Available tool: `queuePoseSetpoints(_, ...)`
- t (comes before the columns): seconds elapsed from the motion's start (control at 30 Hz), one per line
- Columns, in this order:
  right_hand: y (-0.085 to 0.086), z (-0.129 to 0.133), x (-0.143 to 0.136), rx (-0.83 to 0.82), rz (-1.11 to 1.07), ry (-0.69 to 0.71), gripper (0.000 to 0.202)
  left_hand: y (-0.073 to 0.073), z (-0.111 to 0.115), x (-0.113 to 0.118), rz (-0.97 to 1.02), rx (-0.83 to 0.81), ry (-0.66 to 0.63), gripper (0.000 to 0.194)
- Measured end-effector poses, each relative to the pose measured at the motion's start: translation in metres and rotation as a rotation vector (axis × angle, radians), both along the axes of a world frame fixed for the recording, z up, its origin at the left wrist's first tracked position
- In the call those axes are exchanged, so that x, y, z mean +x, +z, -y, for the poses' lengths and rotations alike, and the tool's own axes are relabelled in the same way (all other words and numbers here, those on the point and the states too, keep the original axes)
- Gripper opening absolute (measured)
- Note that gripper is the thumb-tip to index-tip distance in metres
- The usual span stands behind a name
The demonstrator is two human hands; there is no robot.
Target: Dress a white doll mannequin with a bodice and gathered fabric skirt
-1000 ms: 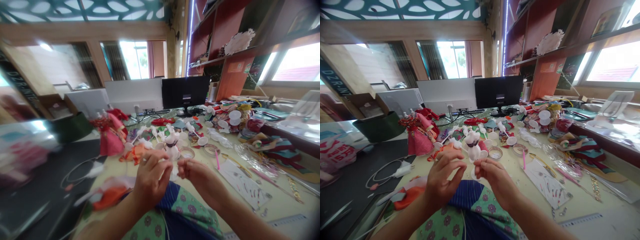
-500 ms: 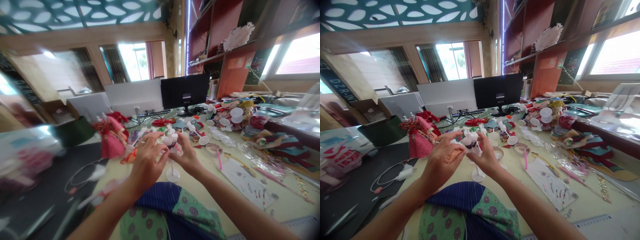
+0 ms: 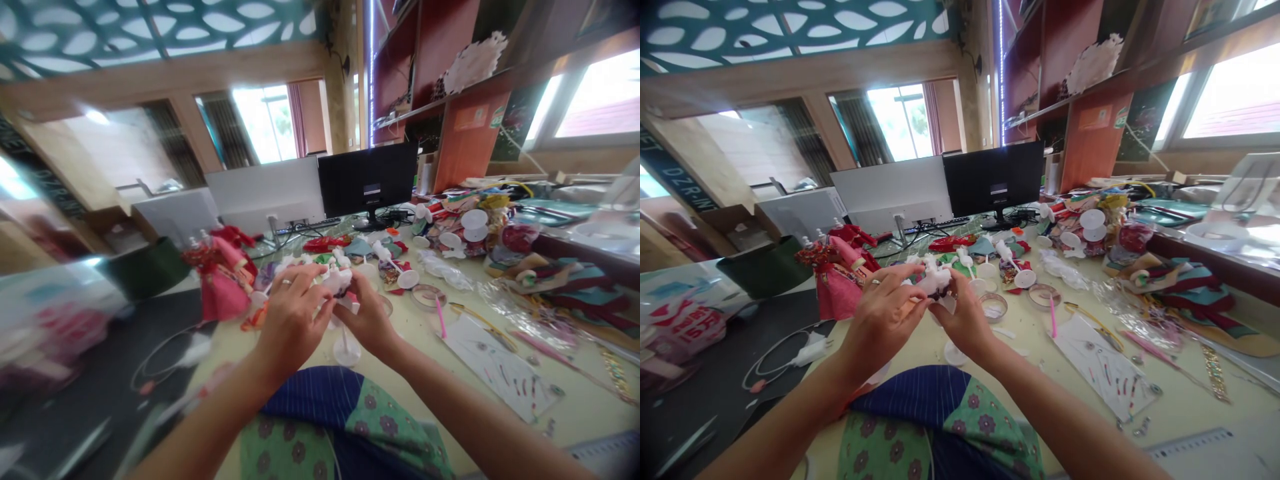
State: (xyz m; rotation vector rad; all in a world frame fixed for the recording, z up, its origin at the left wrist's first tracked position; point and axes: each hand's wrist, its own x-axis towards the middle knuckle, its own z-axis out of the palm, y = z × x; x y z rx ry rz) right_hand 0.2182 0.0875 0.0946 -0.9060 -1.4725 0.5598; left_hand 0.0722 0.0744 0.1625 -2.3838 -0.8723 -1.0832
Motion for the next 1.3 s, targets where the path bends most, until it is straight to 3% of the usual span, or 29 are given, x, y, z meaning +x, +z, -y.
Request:
queuePoseSetpoints(0.63, -0.0059, -0.0020, -0.0038, 0.045, 0.047, -0.070, 0.048, 0.0006, 0.0000, 0.0018, -0.057, 0.115, 0.024, 0.001)
queuePoseSetpoints(1.3, -0.0049, -0.0007, -0.0036, 0.047, 0.068, -0.091, 0.049, 0.0019, 0.0006, 0.0040, -0.080, 0.075, 0.044, 0.005)
